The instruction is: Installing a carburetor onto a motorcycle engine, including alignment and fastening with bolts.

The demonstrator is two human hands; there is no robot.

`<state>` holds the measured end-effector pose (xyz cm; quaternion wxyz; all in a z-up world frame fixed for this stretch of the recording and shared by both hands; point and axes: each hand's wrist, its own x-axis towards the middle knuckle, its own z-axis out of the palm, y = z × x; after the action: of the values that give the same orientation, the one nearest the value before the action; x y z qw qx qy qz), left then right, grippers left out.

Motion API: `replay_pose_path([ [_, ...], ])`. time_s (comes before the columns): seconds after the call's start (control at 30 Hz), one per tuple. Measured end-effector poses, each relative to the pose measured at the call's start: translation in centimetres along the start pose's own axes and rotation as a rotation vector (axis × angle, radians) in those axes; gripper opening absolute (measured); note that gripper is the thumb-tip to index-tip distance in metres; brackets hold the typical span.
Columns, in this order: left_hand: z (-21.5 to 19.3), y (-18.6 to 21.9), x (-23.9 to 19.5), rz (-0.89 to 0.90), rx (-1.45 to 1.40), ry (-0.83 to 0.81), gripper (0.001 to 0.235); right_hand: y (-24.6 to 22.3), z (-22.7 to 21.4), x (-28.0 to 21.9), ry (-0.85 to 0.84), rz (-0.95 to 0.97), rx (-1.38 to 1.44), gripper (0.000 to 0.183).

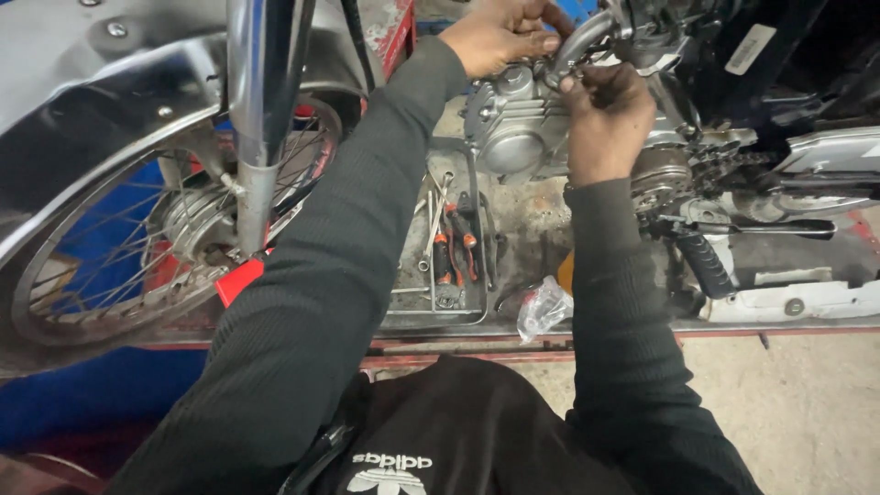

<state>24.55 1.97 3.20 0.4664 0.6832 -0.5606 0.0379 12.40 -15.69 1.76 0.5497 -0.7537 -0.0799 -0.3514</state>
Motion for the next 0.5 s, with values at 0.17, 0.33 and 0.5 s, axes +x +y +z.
replay_pose_path([
  [0.17,0.1,-2.6,0.3,-0.067,-0.224,-0.038,0.023,-2.8,-1.8,-1.1,0.139,0.333,0.366,0.037],
  [0.33,-0.1,-1.6,0.3,-0.151,-0.264,-0.073,0.029,-4.3,-2.0,1.8,0.137,0.518,0.589,0.06],
  [0.5,0.1,-3.3,0.5,-0.134,-0.371,-0.081,0.025,-3.6,-1.8,2.1,0.083,0.464,0.497,0.05],
])
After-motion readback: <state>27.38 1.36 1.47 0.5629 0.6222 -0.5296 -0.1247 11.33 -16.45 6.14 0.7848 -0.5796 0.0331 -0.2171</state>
